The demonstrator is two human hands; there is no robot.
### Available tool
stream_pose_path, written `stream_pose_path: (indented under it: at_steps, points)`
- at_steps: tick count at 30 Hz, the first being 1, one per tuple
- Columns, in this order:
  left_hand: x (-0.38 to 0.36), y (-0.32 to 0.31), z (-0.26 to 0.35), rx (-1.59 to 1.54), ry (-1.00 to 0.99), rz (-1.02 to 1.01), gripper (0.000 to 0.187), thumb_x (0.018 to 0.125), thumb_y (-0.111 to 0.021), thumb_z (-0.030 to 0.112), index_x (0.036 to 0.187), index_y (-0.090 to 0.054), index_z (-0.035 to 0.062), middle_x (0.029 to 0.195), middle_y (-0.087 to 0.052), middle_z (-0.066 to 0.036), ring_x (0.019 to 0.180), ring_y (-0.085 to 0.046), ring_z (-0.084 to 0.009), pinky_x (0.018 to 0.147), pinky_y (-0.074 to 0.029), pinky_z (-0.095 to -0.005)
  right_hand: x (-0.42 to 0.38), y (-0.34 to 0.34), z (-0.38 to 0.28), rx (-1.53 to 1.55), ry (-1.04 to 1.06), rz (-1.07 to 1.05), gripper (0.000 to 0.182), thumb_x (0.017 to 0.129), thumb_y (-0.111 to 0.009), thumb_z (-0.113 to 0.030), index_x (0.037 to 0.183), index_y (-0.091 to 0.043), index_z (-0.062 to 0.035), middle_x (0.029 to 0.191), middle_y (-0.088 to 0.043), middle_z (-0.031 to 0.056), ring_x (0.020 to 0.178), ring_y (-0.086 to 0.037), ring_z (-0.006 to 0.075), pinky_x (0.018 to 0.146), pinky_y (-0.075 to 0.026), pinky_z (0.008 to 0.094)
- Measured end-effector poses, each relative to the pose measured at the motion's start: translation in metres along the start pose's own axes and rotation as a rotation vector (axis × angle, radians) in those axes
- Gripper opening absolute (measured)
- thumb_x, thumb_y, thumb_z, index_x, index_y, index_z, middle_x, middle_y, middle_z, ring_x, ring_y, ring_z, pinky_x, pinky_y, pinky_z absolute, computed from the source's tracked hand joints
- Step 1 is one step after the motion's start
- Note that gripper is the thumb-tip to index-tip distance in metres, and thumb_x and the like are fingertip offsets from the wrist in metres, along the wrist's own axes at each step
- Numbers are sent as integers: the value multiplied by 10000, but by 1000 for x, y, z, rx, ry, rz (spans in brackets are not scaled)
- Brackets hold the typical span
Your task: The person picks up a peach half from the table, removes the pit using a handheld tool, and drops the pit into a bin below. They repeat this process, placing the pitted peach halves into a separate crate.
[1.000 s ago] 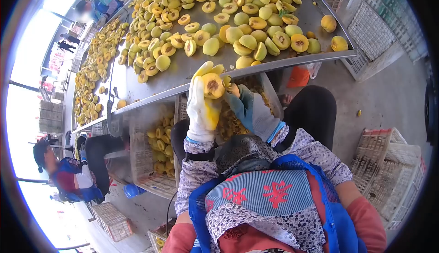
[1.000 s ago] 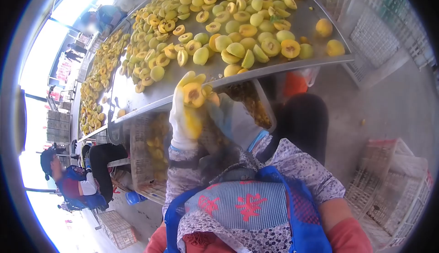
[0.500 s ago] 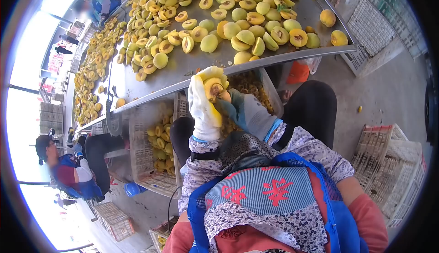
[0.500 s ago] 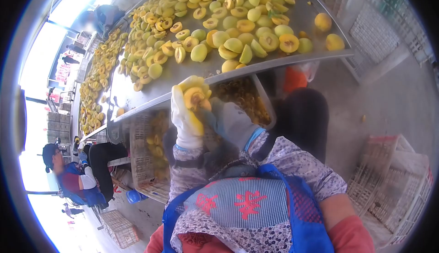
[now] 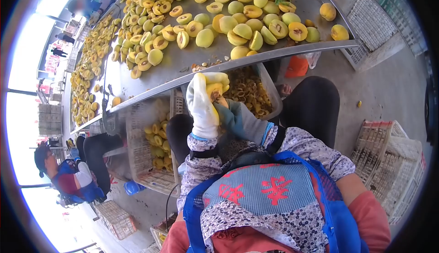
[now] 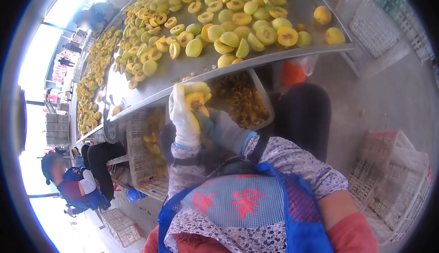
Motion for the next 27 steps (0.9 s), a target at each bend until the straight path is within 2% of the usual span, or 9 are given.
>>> stream_pose_path:
  at_steps: [3, 5, 9, 11, 18, 20, 24, 26, 27]
  points:
    - [4, 10, -22, -85, 267, 84, 521, 1045, -443, 381, 882, -691, -47, 817, -712, -151, 669, -649, -195, 683, -544, -305, -1, -2, -11, -46, -86, -73, 429, 1031, -489, -456, 1050, -628, -50, 768, -621, 7, 671, -577, 59, 608, -497, 256]
    - [7, 12, -24, -23, 322, -14, 534, 1042, -442, 394, 870, -693, -45, 801, -712, -150, 649, -650, -196, 660, -542, -299, -29, -6, -1, -53, -599, -145, 621, 991, -440, -626, 968, -638, -38, 664, -541, 15, 555, -528, 129, 520, -476, 295]
    - [6, 9, -33, 62, 357, -198, 573, 1032, -441, 429, 820, -700, -37, 766, -709, -144, 626, -656, -195, 612, -531, -284, -23, 0, -10, -212, -383, -183, 717, 951, -394, -721, 938, -625, -43, 630, -477, -10, 468, -441, 119, 427, -410, 266]
    - [7, 7, -38, 13, 385, -286, 573, 1030, -447, 429, 810, -701, -35, 771, -711, -143, 627, -657, -189, 604, -529, -284, -38, -8, 11, 50, -721, -250, 651, 976, -384, -683, 888, -584, -69, 592, -431, -26, 435, -388, 94, 402, -353, 228]
    - [-1, -5, -45, 82, 440, -446, 559, 1016, -480, 426, 747, -673, -25, 752, -697, -159, 612, -645, -219, 596, -516, -288, -40, -13, -11, -40, -622, -339, 490, 1029, -375, -542, 773, -485, -138, 542, -387, -52, 412, -359, 61, 374, -278, 220]
    - [2, -5, -41, -327, 424, -265, 547, 1024, -469, 418, 710, -619, -5, 710, -663, -153, 585, -609, -234, 575, -505, -308, -42, -20, -3, 163, -688, -378, 389, 1027, -414, -412, 797, -502, -111, 563, -415, -42, 407, -369, 91, 372, -308, 229]
    - [-7, 8, -58, -328, 582, 88, 448, 1028, -459, 434, 811, -557, 54, 750, -632, -139, 618, -602, -247, 550, -501, -347, -34, -13, 5, 39, -659, -292, 332, 1027, -449, -307, 793, -486, -76, 580, -443, -3, 402, -409, 145, 363, -350, 274]
    - [-9, 10, -59, -284, 612, 120, 449, 1026, -435, 456, 835, -535, 63, 758, -617, -143, 661, -603, -248, 550, -503, -337, -17, -8, -19, -401, -242, -283, 394, 1009, -513, -374, 820, -531, -28, 611, -516, 67, 498, -554, 212, 465, -449, 340]
    - [-7, 9, -57, -334, 559, 95, 432, 1024, -442, 454, 859, -539, 66, 779, -622, -135, 681, -615, -246, 558, -513, -333, -15, -8, -7, -400, -241, -283, 394, 1009, -513, -374, 820, -531, -28, 611, -516, 67, 498, -554, 212, 465, -449, 340]
Point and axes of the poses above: each hand's wrist, its own x-axis towards the middle knuckle, its own y-axis out of the back of the hand, z = x × y, the point moved 10 cm from there along x, towards the middle knuckle
